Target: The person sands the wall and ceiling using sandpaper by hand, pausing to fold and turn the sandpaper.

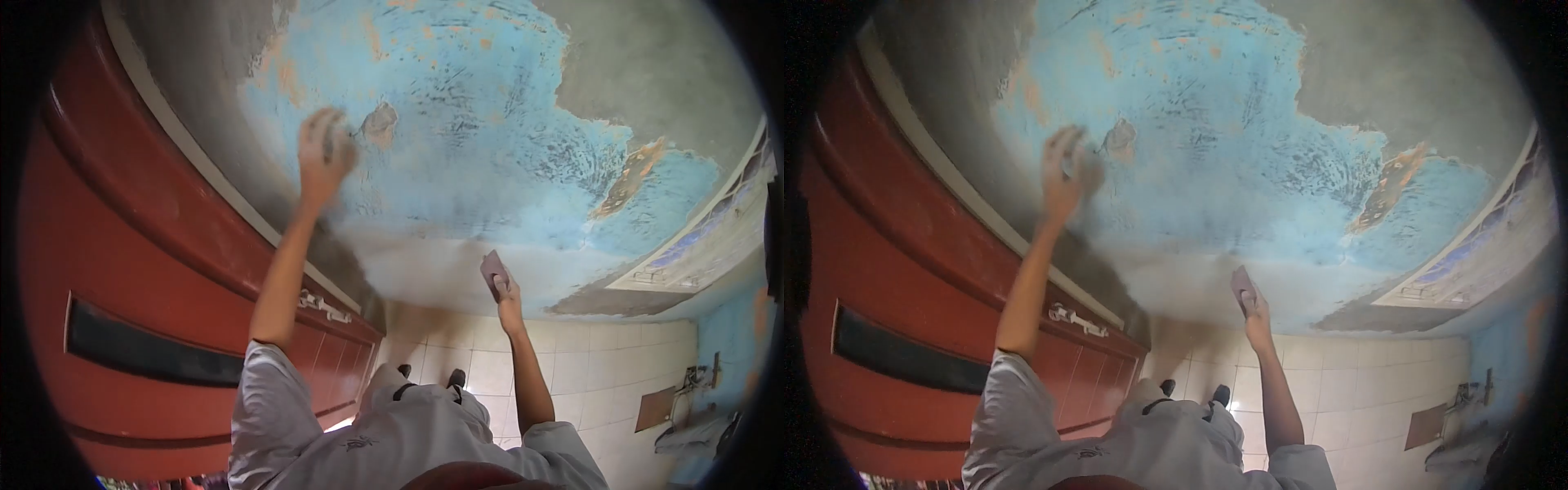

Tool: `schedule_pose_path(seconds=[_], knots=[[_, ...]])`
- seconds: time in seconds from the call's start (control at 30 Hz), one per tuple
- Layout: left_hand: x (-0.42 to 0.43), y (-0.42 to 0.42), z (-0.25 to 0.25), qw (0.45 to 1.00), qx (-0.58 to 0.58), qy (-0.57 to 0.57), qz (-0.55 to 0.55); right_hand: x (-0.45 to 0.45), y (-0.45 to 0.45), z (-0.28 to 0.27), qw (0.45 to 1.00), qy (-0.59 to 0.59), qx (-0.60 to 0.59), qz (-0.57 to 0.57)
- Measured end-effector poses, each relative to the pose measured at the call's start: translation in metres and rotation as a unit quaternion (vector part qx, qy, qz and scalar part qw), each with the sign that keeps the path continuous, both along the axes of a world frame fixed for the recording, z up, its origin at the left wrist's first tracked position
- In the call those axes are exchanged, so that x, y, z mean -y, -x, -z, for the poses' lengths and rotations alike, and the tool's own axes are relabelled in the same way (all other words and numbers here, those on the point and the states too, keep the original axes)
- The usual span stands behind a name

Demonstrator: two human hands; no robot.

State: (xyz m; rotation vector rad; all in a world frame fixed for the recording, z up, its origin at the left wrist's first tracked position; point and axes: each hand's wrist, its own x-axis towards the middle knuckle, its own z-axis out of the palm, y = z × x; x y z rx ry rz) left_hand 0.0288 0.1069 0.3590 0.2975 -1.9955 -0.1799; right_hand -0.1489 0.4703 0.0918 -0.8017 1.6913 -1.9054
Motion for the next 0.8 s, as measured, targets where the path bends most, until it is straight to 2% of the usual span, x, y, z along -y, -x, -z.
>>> schedule_pose_path(seconds=[0.03,0.07,0.13,0.2,0.27,0.3,0.37,0.43,0.6,0.67,0.7,0.77,0.8], knots=[[0.010,0.002,-0.017,0.998,-0.026,0.023,-0.050,-0.003,0.004,-0.013,0.999,-0.005,-0.052,0.015],[0.019,0.006,-0.033,0.998,-0.032,0.027,-0.039,-0.004,0.007,-0.028,0.998,-0.001,-0.057,0.025],[0.038,0.012,-0.062,0.984,-0.103,0.122,-0.079,0.001,0.007,-0.061,0.991,0.007,-0.118,0.060],[0.053,0.021,-0.076,0.978,-0.132,0.143,-0.074,0.009,0.002,-0.104,0.985,0.010,-0.153,0.073],[0.069,0.029,-0.086,0.971,-0.161,0.160,-0.068,0.021,-0.007,-0.147,0.970,-0.024,-0.235,0.052],[0.079,0.033,-0.087,0.964,-0.167,0.192,-0.080,0.029,-0.007,-0.163,0.969,-0.025,-0.237,0.064],[0.097,0.037,-0.080,0.955,-0.178,0.220,-0.081,0.043,-0.003,-0.195,0.939,-0.046,-0.339,0.024],[0.115,0.035,-0.072,0.942,-0.130,0.280,-0.135,0.057,-0.008,-0.236,0.901,-0.037,-0.430,0.041],[0.116,0.038,-0.068,0.941,-0.147,0.275,-0.129,0.101,-0.014,-0.318,0.842,-0.012,-0.532,0.087],[0.114,0.038,-0.069,0.941,-0.161,0.269,-0.124,0.127,-0.012,-0.337,0.732,0.038,-0.667,0.133],[0.112,0.037,-0.068,0.944,-0.157,0.261,-0.129,0.138,-0.012,-0.346,0.728,0.033,-0.670,0.138],[0.110,0.036,-0.068,0.946,-0.158,0.251,-0.129,0.162,-0.009,-0.367,0.515,-0.064,-0.845,0.132],[0.111,0.037,-0.067,0.943,-0.168,0.251,-0.137,0.172,-0.001,-0.381,0.487,-0.066,-0.856,0.158]])
